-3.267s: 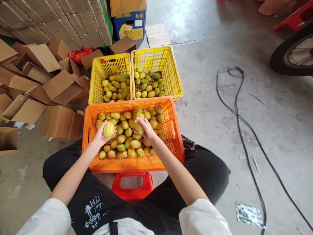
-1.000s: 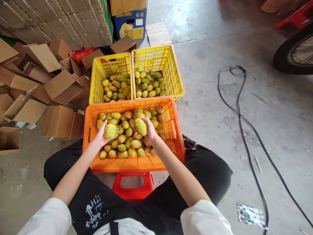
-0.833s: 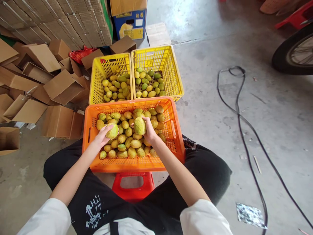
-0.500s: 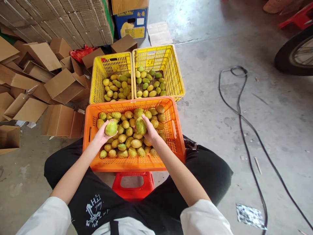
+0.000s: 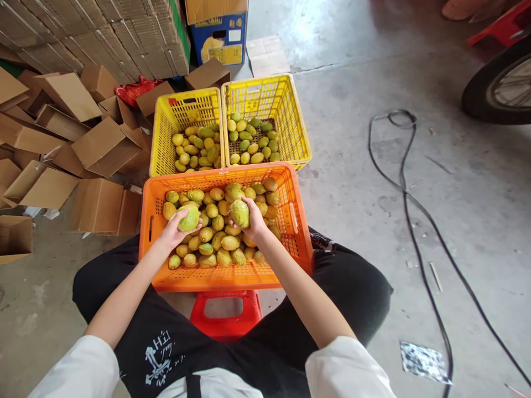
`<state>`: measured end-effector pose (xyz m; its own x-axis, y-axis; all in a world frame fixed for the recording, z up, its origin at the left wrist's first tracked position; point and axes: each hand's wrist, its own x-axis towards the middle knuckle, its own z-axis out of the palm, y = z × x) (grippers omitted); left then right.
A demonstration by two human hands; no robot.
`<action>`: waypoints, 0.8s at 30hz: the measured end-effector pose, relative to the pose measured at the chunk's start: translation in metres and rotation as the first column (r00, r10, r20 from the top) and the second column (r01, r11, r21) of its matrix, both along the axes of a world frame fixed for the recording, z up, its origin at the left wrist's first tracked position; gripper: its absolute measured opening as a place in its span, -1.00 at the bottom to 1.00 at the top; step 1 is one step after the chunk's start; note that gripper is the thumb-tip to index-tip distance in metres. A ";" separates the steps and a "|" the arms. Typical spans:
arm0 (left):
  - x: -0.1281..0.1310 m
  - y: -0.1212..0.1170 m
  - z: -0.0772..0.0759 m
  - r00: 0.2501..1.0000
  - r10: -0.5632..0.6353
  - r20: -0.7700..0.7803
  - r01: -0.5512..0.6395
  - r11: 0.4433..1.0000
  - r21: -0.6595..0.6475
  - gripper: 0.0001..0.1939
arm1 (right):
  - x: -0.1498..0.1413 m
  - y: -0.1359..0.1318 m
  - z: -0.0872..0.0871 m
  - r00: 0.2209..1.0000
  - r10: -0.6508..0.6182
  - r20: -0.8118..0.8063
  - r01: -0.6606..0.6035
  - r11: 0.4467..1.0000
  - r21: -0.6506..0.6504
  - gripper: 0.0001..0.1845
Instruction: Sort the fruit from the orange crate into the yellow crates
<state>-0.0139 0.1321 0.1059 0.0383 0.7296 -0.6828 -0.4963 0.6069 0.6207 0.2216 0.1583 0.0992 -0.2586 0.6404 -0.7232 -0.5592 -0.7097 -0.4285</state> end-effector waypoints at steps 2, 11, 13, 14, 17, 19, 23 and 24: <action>0.000 0.002 0.000 0.999 0.034 0.017 -0.034 0.999 -0.014 -0.74 | 0.000 0.000 0.001 1.000 0.004 -0.009 -0.004 1.000 0.005 -0.63; 0.002 0.008 0.006 0.973 0.224 0.046 -0.219 0.971 -0.096 -0.64 | -0.001 -0.001 0.011 0.997 -0.028 -0.070 0.036 0.992 0.119 -0.77; 0.002 0.008 0.006 0.971 0.232 0.062 -0.227 0.970 -0.083 -0.61 | 0.000 -0.002 0.010 0.997 -0.051 -0.060 0.057 0.993 0.105 -0.77; 0.002 0.009 0.006 0.970 0.232 0.068 -0.226 0.971 -0.077 -0.61 | 0.000 -0.002 0.009 0.997 -0.059 -0.051 0.063 0.993 0.097 -0.76; 0.003 0.009 0.006 0.973 0.223 0.068 -0.217 0.973 -0.084 -0.58 | 0.001 -0.002 0.007 0.999 -0.049 0.006 0.048 0.995 0.088 -0.72; 0.003 0.009 0.005 0.975 0.215 0.063 -0.207 0.972 -0.108 -0.58 | 0.000 -0.004 0.006 0.996 -0.037 0.080 0.029 0.995 0.099 -0.62; 0.001 0.008 0.001 0.982 0.182 0.052 -0.172 0.973 -0.154 -0.65 | -0.003 -0.006 0.002 0.975 -0.031 0.219 0.015 0.997 0.074 -0.46; 0.001 0.008 0.000 0.984 0.172 0.054 -0.162 0.974 -0.161 -0.66 | -0.003 -0.007 0.000 0.971 -0.018 0.237 0.004 0.998 0.064 -0.48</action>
<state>-0.0131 0.1397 0.1056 -0.0251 0.6147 -0.7883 -0.6364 0.5983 0.4868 0.2188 0.1513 0.0990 -0.0773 0.6879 -0.7217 -0.4440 -0.6718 -0.5929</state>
